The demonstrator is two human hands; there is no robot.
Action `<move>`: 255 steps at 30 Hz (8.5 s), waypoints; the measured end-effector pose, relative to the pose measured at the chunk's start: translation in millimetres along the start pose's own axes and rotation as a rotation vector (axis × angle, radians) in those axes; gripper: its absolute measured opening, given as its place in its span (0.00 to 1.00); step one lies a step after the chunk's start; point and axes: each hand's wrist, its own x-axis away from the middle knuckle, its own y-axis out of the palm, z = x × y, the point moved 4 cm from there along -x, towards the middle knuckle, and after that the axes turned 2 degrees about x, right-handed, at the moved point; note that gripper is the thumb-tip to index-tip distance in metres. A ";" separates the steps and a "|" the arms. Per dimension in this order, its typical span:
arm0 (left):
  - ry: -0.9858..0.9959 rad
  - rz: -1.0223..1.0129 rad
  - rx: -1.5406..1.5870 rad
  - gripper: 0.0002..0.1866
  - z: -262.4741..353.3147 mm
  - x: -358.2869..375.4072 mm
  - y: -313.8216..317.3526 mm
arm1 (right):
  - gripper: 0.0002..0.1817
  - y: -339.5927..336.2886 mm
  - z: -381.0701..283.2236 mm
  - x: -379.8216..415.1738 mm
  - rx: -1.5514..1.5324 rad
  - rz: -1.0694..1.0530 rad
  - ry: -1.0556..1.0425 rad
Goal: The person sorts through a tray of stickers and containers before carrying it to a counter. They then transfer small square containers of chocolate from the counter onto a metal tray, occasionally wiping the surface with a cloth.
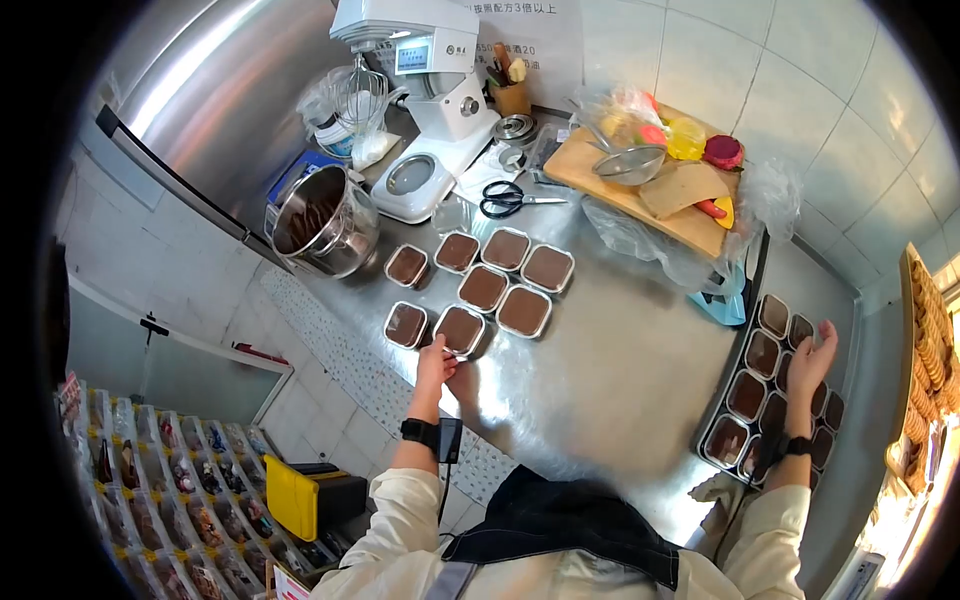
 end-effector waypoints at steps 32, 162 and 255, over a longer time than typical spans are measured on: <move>0.089 -0.837 -0.047 0.12 29.9 189.2 163.7 | 0.27 38.2 -206.5 154.7 -0.934 -1.153 0.559; -0.044 -0.600 -0.220 0.09 -82.5 182.7 177.8 | 0.19 -28.9 350.0 -44.4 0.690 0.256 0.177; 1.175 -0.415 -0.596 0.13 -18.1 136.6 177.2 | 0.08 -182.7 -1.9 291.9 0.420 -0.328 -0.051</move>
